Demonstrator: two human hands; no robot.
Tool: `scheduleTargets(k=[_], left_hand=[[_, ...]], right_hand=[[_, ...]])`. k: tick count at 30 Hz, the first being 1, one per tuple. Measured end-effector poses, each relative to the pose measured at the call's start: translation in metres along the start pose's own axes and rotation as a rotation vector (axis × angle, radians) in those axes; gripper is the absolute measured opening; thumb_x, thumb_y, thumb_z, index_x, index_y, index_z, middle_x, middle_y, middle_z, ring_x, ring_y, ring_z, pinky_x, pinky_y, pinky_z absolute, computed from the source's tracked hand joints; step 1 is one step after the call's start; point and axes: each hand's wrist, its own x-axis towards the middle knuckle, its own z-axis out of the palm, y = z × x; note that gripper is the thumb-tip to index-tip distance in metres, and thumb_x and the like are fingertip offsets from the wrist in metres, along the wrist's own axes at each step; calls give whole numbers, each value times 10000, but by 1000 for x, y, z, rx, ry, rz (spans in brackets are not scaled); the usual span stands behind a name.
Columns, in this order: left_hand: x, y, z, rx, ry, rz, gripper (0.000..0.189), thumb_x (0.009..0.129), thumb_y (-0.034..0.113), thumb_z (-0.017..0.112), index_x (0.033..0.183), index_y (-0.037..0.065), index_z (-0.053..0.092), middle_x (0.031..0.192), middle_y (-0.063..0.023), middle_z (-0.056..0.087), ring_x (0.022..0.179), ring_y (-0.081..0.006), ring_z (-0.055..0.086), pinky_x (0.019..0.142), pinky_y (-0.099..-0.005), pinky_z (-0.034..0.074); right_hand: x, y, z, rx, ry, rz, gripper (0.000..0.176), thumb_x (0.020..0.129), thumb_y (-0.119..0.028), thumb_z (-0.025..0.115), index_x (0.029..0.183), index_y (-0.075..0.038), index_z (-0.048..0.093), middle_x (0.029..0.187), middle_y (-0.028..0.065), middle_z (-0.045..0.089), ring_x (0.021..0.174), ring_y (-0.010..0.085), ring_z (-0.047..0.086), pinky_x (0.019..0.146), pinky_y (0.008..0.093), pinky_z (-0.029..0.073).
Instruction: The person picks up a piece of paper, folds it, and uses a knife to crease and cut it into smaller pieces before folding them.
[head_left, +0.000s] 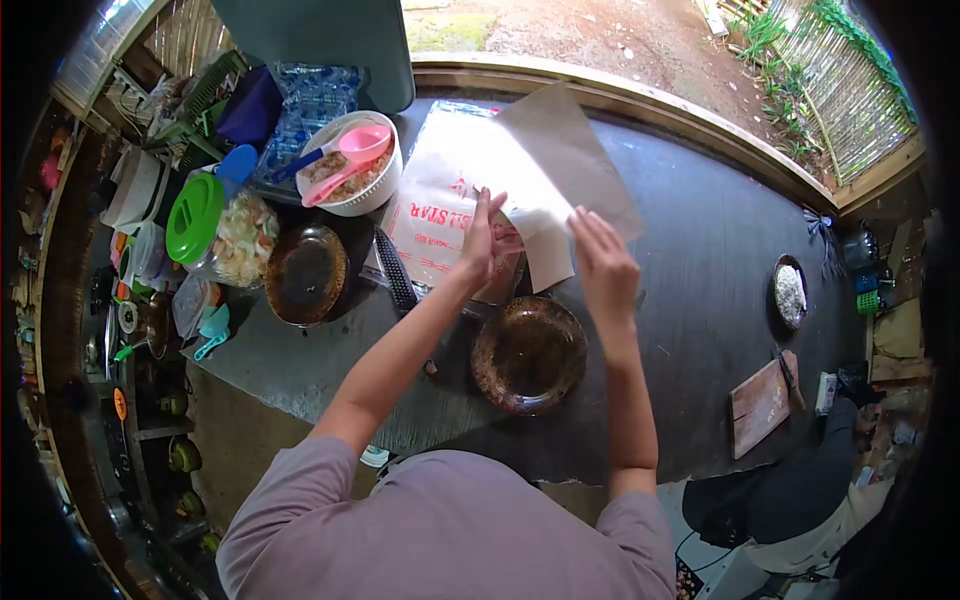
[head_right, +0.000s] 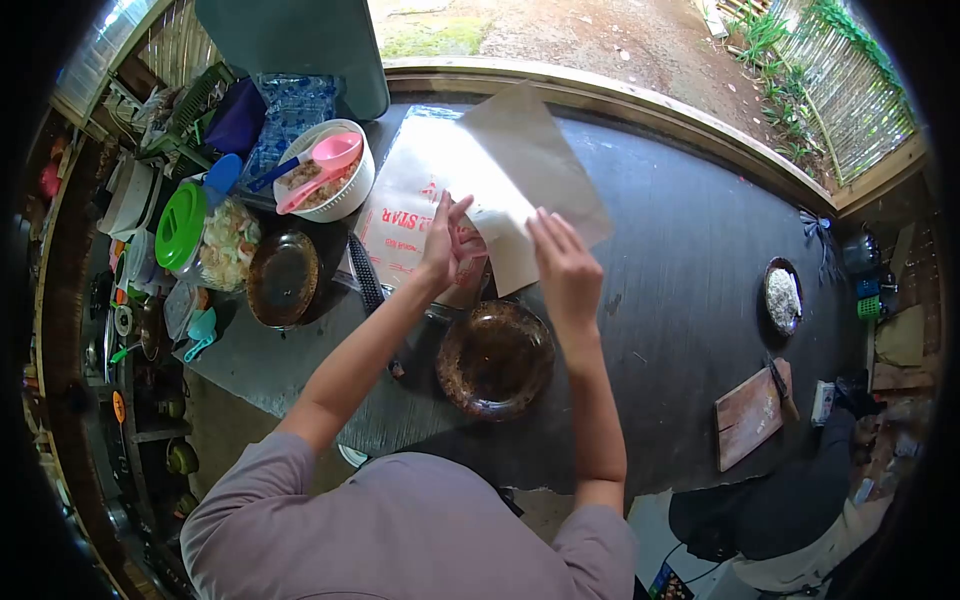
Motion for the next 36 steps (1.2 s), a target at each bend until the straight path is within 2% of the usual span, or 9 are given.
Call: scheduleTargets(k=[2, 3, 7, 10, 18, 20, 29, 32, 36], left_hand=[[-9, -2, 14, 0, 27, -8, 800, 1049, 649, 469, 1542, 19, 458, 1261, -130, 670, 991, -205, 704, 756, -394, 635], [-8, -1, 17, -50, 8, -10, 569, 1078, 480, 563, 1387, 3, 574, 1125, -99, 708, 882, -209, 724, 674, -352, 625], [6, -17, 10, 160, 26, 9, 345, 1059, 218, 655, 1321, -4, 625, 1032, -74, 748, 824, -162, 747, 697, -326, 631], [9, -28, 9, 260, 48, 65, 313, 1065, 198, 643, 1287, -22, 636, 1048, -82, 746, 850, -148, 744, 707, -316, 632], [13, -43, 11, 141, -57, 28, 232, 1080, 184, 622, 1215, 2, 671, 1016, -42, 742, 823, -97, 717, 680, -272, 602], [16, -45, 14, 124, -57, 35, 242, 1082, 188, 619, 1240, 8, 652, 1035, -42, 741, 837, -98, 716, 701, -271, 599], [4, -39, 37, 264, -55, 93, 263, 1012, 199, 726, 1198, 28, 654, 1029, -77, 739, 832, -74, 661, 759, -236, 552], [11, -36, 22, 551, -49, 108, 213, 1025, 169, 705, 1171, 21, 659, 1202, -66, 707, 895, -86, 695, 747, -270, 589], [14, -42, 17, 515, 30, 255, 200, 1037, 162, 684, 1176, 22, 646, 1077, -50, 767, 857, -95, 711, 662, -259, 563]], right_hand=[[-17, -13, 3, -116, -94, -105, 252, 987, -151, 696, 1231, -146, 759, 1294, 56, 741, 1189, 248, 707, 976, 404, 596], [-26, -16, 6, -79, -164, -71, 258, 982, -205, 707, 1221, -116, 745, 1290, 54, 739, 1221, 244, 684, 1063, 458, 539], [-50, -16, 10, -28, -305, -26, 345, 998, -340, 699, 1245, -100, 734, 1302, 72, 733, 1253, 242, 662, 1152, 543, 422], [-51, -12, -4, 6, -397, -23, 370, 1002, -358, 701, 1245, -81, 734, 1315, 100, 721, 1258, 270, 651, 1154, 508, 422], [-44, 23, -11, -44, 75, 449, 772, 926, -390, 807, 1524, -24, 485, 1319, 210, 692, 1225, 391, 644, 1113, 462, 458], [-40, 22, -16, 306, -34, 756, 718, 915, -337, 829, 1485, -14, 535, 1237, 190, 735, 1109, 326, 711, 979, 423, 546], [-38, 42, -6, 286, 30, 754, 279, 927, -188, 791, 1174, -60, 780, 960, 117, 800, 830, 190, 756, 777, 340, 571], [-35, 42, -9, 257, 26, 771, 225, 935, -168, 775, 1143, -86, 798, 921, 105, 800, 793, 175, 752, 754, 334, 566], [-35, 46, -5, 296, 82, 699, 210, 940, -169, 770, 1128, -81, 802, 947, 95, 806, 791, 175, 751, 753, 335, 566]])
